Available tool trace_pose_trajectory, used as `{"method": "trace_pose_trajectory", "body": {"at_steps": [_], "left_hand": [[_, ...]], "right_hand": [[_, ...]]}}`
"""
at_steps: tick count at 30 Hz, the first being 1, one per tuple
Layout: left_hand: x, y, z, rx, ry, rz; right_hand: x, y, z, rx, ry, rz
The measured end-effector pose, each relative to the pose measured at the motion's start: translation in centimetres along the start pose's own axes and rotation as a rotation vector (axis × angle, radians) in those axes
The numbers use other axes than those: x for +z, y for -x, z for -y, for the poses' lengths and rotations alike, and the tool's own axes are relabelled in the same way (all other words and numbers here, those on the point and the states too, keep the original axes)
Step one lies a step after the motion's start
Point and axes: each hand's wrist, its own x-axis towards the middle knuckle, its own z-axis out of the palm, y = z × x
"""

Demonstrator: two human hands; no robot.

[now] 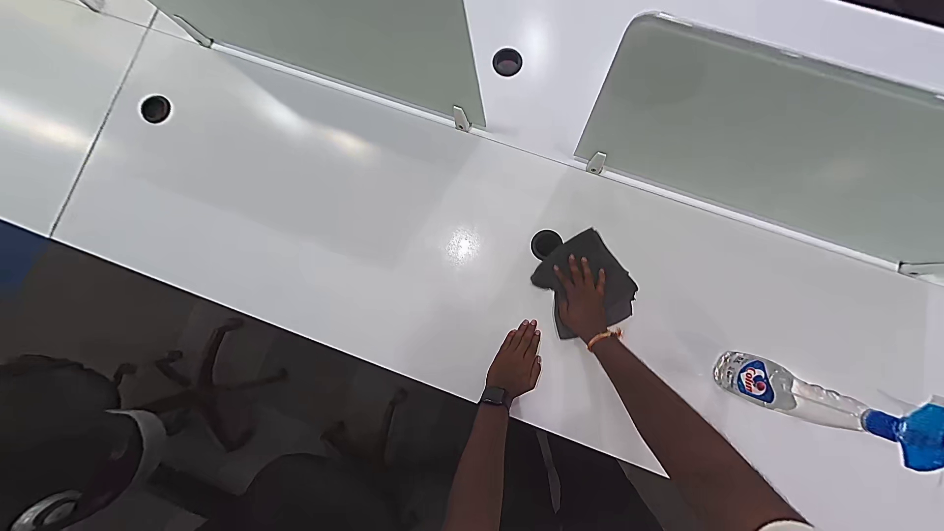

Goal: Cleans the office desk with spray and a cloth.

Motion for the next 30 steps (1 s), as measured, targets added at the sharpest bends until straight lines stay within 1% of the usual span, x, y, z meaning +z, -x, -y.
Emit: {"method": "trace_pose_trajectory", "body": {"at_steps": [2, 5, 7, 13, 19, 24, 27, 30], "left_hand": [[0.2, 0.0, 0.0, 0.004, 0.017, -0.036], [0.0, 0.0, 0.1, 0.006, 0.011, -0.046], [0.0, 0.0, 0.0, 0.007, 0.004, -0.056], [0.0, -0.1, 0.0, -0.001, -0.019, -0.035], [-0.1, 0.0, 0.0, -0.017, -0.021, -0.004], [0.0, 0.0, 0.2, -0.020, -0.015, 0.003], [0.1, 0.1, 0.2, -0.018, -0.010, 0.007], [0.2, 0.0, 0.3, -0.016, -0.005, 0.000]], "right_hand": [[0.7, 2.0, 0.0, -0.115, -0.016, 0.018], [0.6, 1.7, 0.1, -0.210, -0.019, 0.046], [0.5, 0.0, 0.4, -0.218, 0.004, 0.055], [-0.2, -7.7, 1.4, -0.238, 0.017, 0.017], [-0.7, -11.0, 1.1, -0.308, -0.004, 0.030], [-0.7, -11.4, 0.7, -0.328, -0.081, 0.007], [-0.9, -10.7, 0.7, -0.307, -0.113, 0.011], [-1.1, -9.6, -0.2, -0.300, -0.116, 0.008]]}}
